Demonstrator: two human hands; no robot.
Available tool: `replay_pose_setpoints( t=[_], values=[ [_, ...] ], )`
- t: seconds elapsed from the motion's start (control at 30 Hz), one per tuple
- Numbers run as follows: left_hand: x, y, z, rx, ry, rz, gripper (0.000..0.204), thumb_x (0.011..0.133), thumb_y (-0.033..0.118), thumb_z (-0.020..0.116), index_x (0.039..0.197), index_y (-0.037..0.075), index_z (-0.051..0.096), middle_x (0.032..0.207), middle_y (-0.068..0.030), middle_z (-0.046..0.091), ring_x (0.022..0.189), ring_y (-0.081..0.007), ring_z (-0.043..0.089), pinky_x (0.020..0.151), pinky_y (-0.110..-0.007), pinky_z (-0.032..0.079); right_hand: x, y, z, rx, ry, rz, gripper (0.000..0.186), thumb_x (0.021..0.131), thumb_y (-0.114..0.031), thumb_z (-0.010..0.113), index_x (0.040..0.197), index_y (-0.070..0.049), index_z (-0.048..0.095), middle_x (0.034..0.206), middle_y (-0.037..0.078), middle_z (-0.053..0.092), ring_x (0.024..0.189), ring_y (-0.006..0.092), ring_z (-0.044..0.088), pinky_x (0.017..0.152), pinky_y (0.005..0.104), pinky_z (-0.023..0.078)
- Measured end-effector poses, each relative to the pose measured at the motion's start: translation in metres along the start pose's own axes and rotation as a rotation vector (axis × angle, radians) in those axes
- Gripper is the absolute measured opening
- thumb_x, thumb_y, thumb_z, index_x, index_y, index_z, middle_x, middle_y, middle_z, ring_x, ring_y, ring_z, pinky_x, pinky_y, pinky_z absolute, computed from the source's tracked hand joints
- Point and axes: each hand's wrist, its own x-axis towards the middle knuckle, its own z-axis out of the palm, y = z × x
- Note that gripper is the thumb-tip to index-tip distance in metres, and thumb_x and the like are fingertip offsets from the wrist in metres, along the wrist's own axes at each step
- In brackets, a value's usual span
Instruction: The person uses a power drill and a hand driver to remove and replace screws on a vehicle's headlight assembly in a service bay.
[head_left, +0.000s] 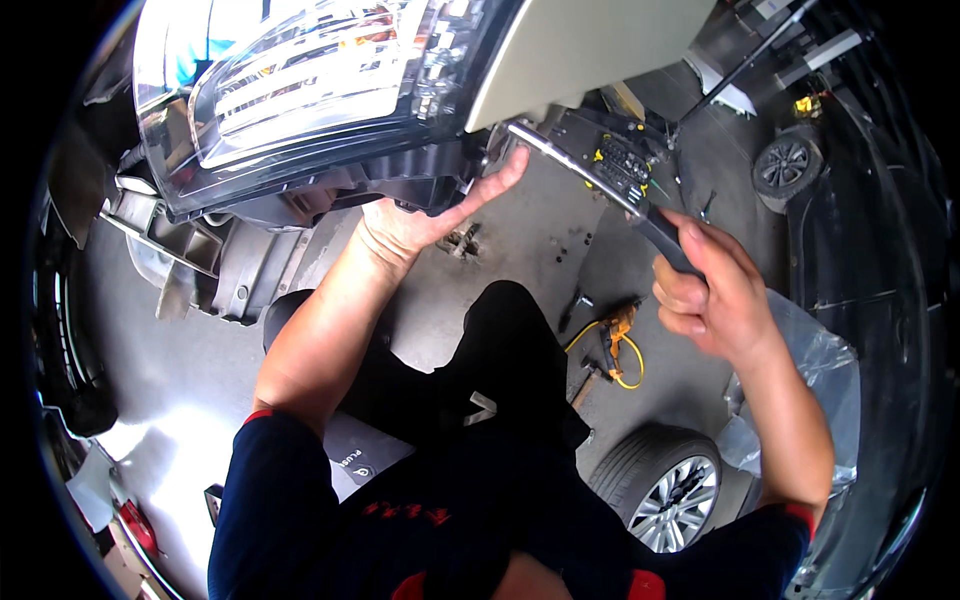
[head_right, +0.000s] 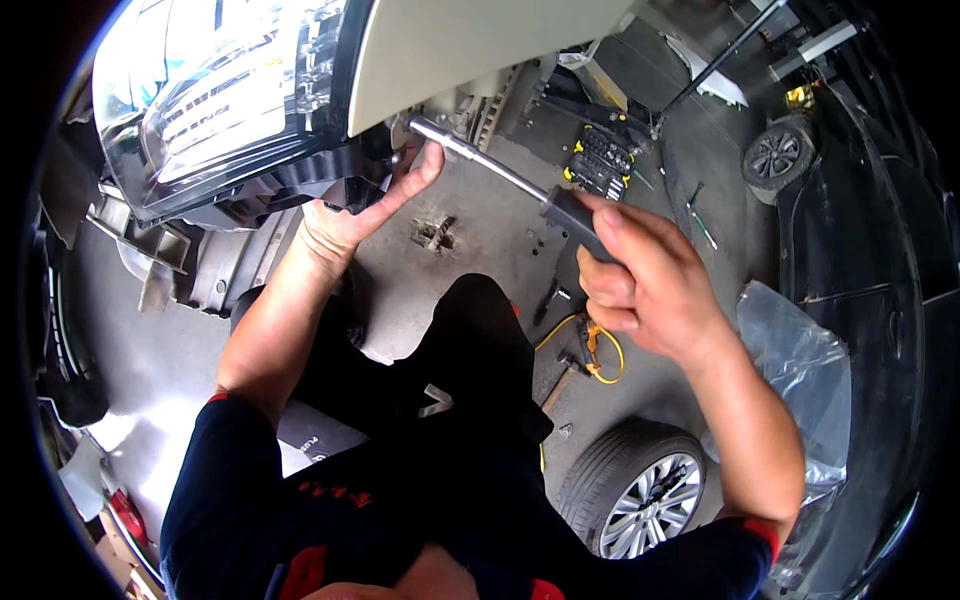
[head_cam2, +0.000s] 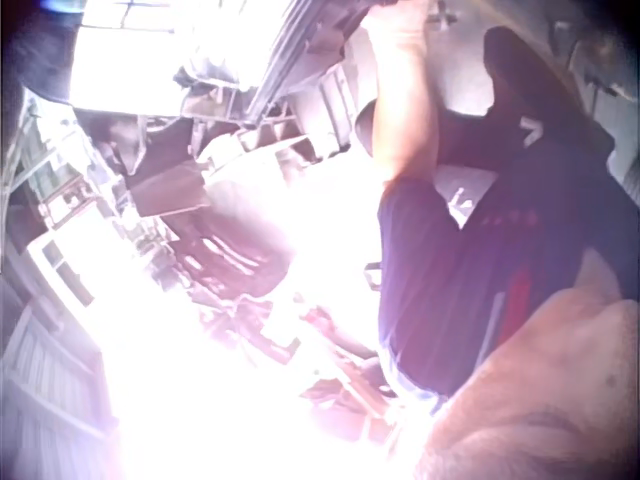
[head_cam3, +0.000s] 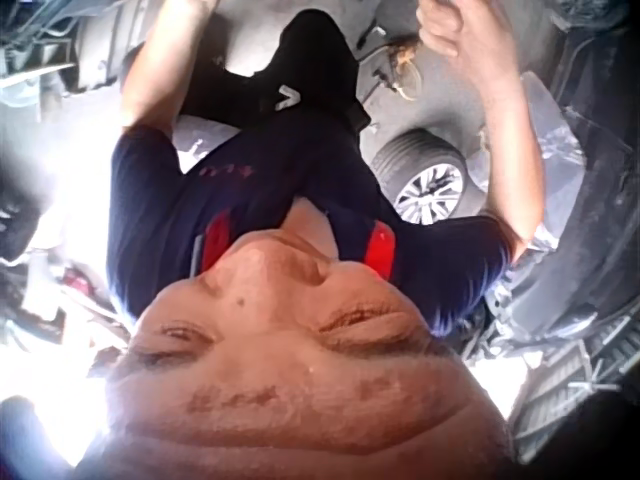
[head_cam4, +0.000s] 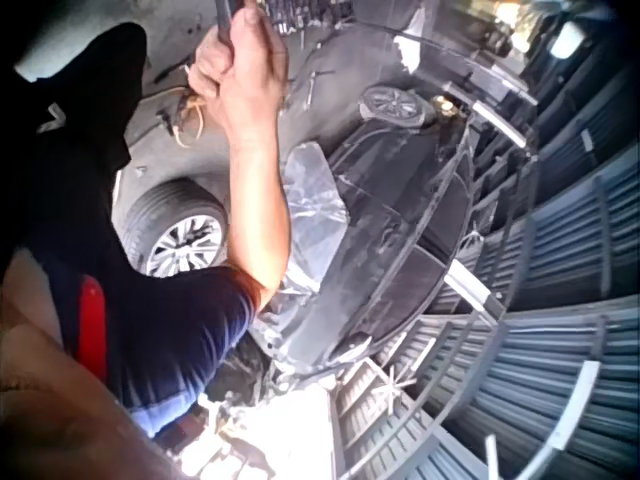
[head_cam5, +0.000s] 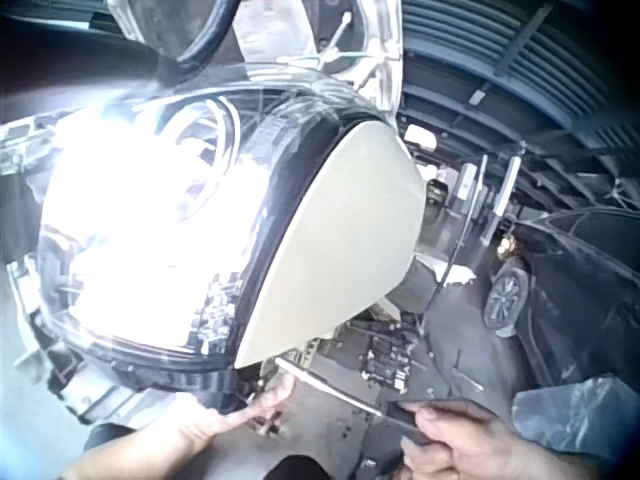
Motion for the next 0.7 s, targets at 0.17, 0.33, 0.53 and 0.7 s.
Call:
replay_pose_setpoints(
  t=[0.17, 0.33, 0.53, 0.7],
  values=[
    [-0.006, -0.009, 0.017, 0.014, 0.043, 0.046, 0.060, 0.108, 0.042, 0.037, 0.151, 0.000, 0.041, 0.151, -0.0231, 0.045, 0.144, -0.0478, 0.033, 0.123, -0.066, 0.024, 0.015, 0.011, 0.002, -1.255, 0.259, -0.647, 0.046, 0.107, -0.027, 0.058, 0.147, -0.006, 0.055, 0.079, -0.001, 0.050, 0.070, 0.0082, 0.051, 0.058, 0.0284, 0.046],
    [0.001, -0.010, 0.022, -0.093, 0.145, 0.000, 0.062, 0.108, 0.043, 0.038, 0.151, -0.001, 0.041, 0.152, -0.0240, 0.044, 0.144, -0.0474, 0.033, 0.123, -0.065, 0.023, 0.001, 0.014, 0.012, -1.012, 0.254, -0.418, 0.042, 0.105, -0.025, 0.061, 0.144, -0.009, 0.059, 0.074, -0.003, 0.047, 0.065, 0.0070, 0.047, 0.053, 0.0260, 0.041],
    [-0.004, -0.007, 0.013, -0.100, 0.037, -0.034, 0.066, 0.106, 0.044, 0.042, 0.153, -0.001, 0.037, 0.158, -0.0273, 0.033, 0.145, -0.0487, 0.031, 0.123, -0.064, 0.025, 0.009, -0.004, 0.011, -0.149, 0.209, 0.043, 0.045, 0.103, -0.026, 0.065, 0.144, -0.009, 0.058, 0.073, 0.001, 0.046, 0.061, 0.0100, 0.042, 0.048, 0.0259, 0.036],
    [-0.004, -0.007, 0.017, -0.156, 0.085, -0.059, 0.066, 0.105, 0.042, 0.047, 0.154, -0.001, 0.037, 0.159, -0.0256, 0.033, 0.146, -0.0487, 0.030, 0.124, -0.062, 0.027, 0.016, -0.001, 0.012, -1.765, 0.192, -1.078, 0.051, 0.095, -0.018, 0.071, 0.144, -0.008, 0.059, 0.080, 0.008, 0.053, 0.067, 0.0222, 0.053, 0.059, 0.0330, 0.048]
  ],
)
